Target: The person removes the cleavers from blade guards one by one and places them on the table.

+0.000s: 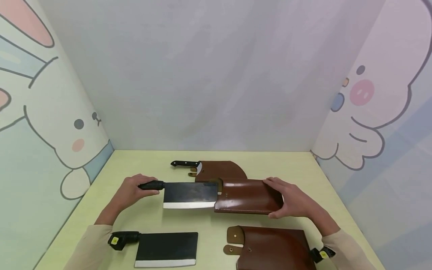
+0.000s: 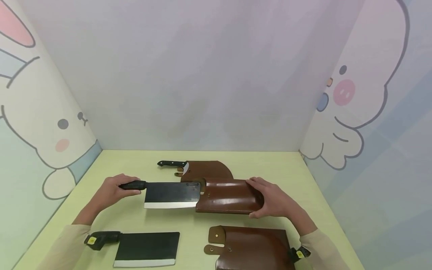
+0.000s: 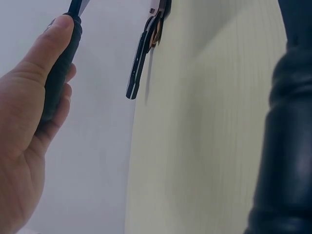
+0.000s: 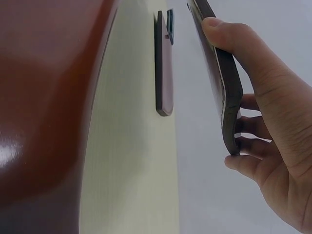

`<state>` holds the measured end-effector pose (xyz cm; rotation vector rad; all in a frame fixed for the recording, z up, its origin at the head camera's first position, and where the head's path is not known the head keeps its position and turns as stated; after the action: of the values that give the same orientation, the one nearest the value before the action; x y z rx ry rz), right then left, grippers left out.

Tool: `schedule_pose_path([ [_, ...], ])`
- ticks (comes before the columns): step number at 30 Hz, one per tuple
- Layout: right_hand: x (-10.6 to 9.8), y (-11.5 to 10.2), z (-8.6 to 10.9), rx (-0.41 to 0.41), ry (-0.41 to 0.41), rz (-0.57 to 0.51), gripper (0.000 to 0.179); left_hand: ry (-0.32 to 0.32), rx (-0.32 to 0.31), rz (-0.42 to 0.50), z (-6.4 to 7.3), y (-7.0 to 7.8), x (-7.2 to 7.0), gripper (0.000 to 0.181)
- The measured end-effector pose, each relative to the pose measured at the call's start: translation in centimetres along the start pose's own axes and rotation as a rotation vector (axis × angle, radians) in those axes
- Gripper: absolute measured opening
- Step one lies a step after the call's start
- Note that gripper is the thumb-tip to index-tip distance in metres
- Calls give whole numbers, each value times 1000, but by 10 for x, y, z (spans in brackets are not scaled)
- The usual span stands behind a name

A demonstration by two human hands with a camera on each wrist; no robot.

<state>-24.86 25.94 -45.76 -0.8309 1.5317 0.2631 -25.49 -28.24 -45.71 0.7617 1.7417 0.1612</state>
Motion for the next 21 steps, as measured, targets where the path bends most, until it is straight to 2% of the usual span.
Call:
schedule_pose_path([
  [6, 1, 2, 3, 6, 0, -7, 109, -3, -23, -3, 3, -8, -1, 40],
  [15, -1, 7, 8, 28, -9, -15, 109, 2, -16, 5, 8, -13, -6, 40],
  [21, -5, 9, 12, 47, -21, -24, 107, -9, -44, 4, 12, -17, -11, 39],
])
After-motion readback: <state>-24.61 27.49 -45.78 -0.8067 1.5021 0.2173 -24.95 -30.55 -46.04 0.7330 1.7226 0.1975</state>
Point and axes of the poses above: each hand's wrist, its own z-axis away from the middle knuckle, its own x-axis out of the palm, y = z × x, the point moved 4 cm from there along -z, towards the middle knuckle, and after that the axes turned 4 degrees about -x, right-handed, at the moved point
